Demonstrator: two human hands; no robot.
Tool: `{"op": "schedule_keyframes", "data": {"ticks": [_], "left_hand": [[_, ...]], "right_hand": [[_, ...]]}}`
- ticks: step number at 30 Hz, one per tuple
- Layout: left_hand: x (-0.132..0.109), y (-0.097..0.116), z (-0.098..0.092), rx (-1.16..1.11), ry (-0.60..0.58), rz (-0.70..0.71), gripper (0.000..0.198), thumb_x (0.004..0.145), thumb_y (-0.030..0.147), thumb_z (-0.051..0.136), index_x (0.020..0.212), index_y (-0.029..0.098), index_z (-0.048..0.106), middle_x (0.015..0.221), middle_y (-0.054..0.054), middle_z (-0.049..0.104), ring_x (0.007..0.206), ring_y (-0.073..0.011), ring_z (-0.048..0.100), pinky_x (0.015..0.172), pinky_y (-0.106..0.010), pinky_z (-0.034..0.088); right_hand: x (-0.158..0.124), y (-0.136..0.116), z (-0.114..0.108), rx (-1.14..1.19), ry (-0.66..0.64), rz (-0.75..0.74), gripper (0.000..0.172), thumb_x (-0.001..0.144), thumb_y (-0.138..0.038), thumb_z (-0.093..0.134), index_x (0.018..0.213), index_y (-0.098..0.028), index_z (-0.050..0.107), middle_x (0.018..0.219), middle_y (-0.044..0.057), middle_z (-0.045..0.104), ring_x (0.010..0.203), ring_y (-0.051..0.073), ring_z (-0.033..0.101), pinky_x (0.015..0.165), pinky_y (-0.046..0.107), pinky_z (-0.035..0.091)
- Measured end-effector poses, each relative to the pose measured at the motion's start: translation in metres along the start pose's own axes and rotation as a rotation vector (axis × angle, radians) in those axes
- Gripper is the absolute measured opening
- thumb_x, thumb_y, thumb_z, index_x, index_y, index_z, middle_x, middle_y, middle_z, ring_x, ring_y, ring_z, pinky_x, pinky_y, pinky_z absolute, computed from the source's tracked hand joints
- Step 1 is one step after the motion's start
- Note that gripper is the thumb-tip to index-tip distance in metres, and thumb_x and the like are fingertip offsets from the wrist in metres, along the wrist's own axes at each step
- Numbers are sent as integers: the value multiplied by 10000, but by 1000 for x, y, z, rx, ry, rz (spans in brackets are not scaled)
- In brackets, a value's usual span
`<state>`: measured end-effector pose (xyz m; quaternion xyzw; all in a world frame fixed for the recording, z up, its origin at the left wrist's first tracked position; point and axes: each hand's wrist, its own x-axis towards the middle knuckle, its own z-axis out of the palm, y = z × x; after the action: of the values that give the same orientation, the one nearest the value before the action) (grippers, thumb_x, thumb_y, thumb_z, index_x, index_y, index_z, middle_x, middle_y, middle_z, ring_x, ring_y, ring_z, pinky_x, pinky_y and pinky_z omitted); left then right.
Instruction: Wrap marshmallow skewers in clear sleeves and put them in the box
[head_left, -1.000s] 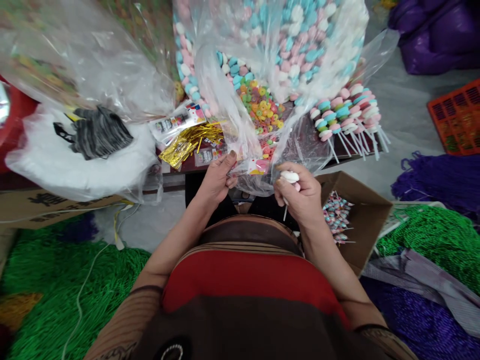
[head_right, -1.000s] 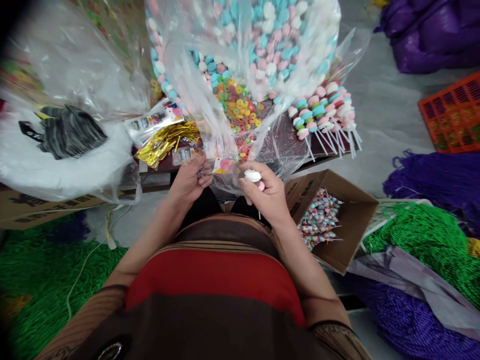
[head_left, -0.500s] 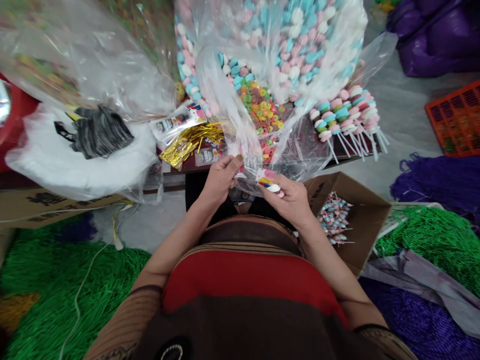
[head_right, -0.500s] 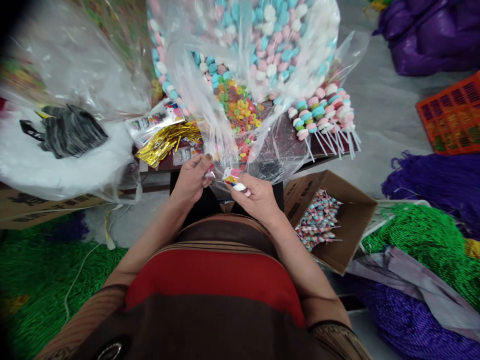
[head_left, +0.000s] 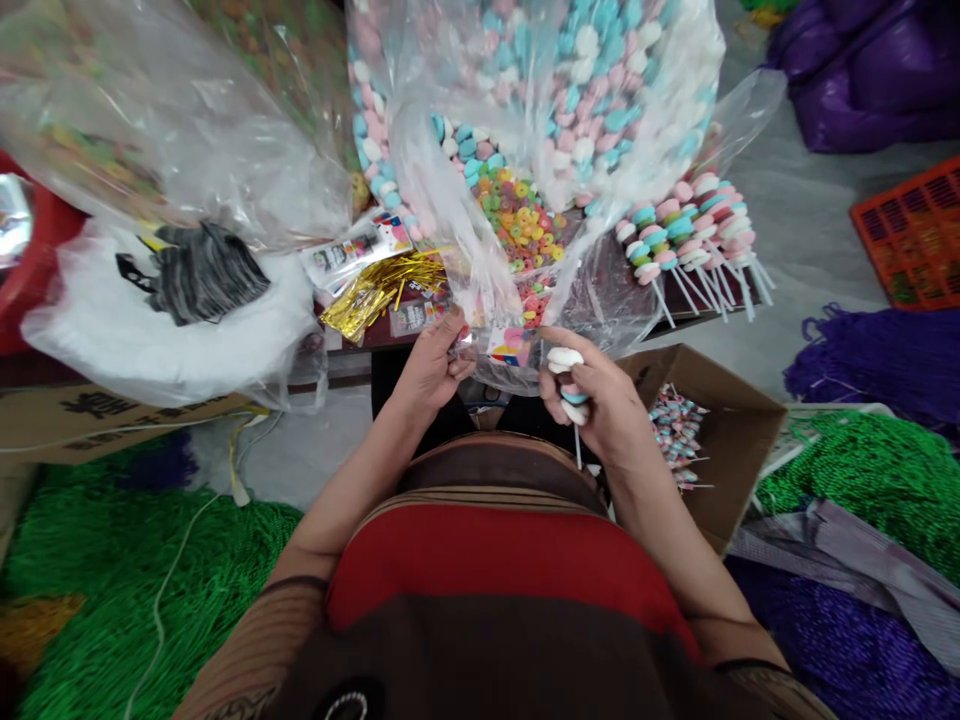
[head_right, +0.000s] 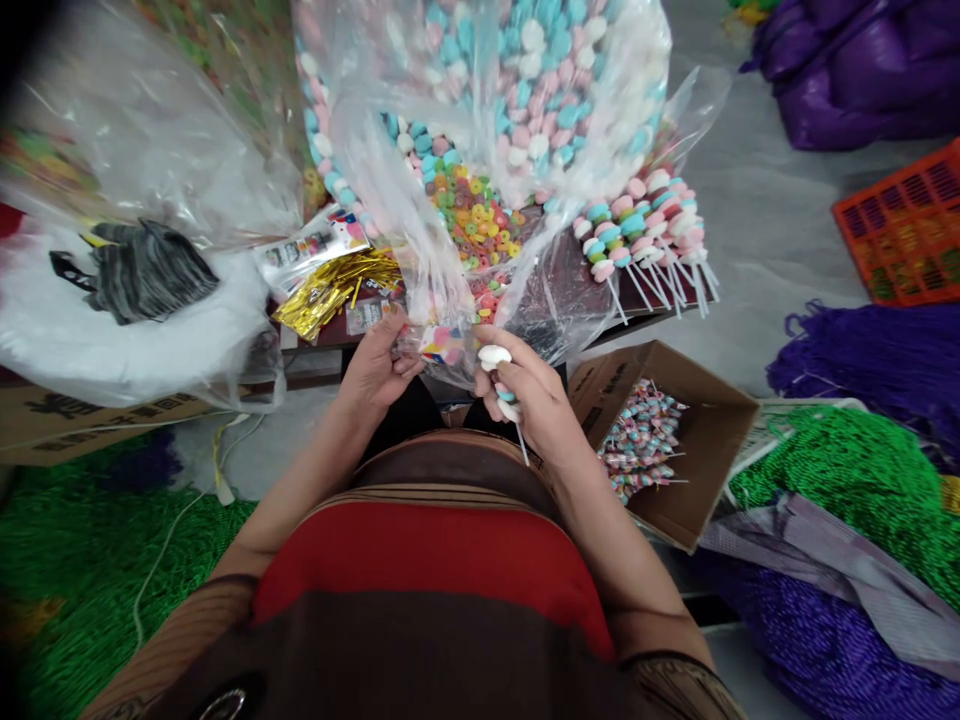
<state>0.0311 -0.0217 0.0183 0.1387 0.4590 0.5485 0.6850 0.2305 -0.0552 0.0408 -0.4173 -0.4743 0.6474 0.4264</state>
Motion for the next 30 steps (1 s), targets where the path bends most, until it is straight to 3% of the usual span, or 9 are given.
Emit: {"op": "schedule_keyframes", "data": {"ticks": [4,9,15,19,24,30], "left_hand": [[0,-2,-1,24,-15,-13,500,698,477,898,706,190,489,511,114,455,333,10,290,339,-139,196],[1,-4,-2,49,-107,30,539,667,524,905,697,191,482,474,122,435,326,6,275,336,-139,200],[3,-5,-2,77,-98,40,531,689,537,887,702,196,480,486,112,460,335,8,266,346,-139,207],[3,-5,-1,76,-90,32,523,686,530,890,704,198,486,488,109,458,338,5,270,347,-150,196],[3,-4,-1,90,-40,28,522,667,514,905,692,193,494,492,101,468,347,2,281,350,-156,196],[5,-2,-4,140,-76,65,549,571,565,935,692,186,556,491,89,498,345,-7,310,333,-163,177]], "right_hand": [[-7,-14,-4,-171,91,-75,429,968,-450,568,1366,-294,612,813,-4,699,519,118,547,457,261,420],[-9,-20,-5,-317,56,-202,289,976,-428,615,1216,-266,629,866,3,743,584,120,598,564,275,508],[-7,-21,-6,-671,132,-458,235,936,-350,692,1149,-269,749,1090,67,784,968,220,727,869,383,595],[-5,-16,-7,-769,142,-549,240,942,-312,696,1169,-298,773,1084,65,797,967,214,747,875,371,612],[-3,-5,-10,-870,134,-533,283,937,-331,704,1211,-303,766,1114,76,788,967,211,755,865,349,627],[-2,-5,-15,-876,97,-514,295,928,-400,717,1190,-276,771,1010,61,805,877,201,748,821,329,614]]}}
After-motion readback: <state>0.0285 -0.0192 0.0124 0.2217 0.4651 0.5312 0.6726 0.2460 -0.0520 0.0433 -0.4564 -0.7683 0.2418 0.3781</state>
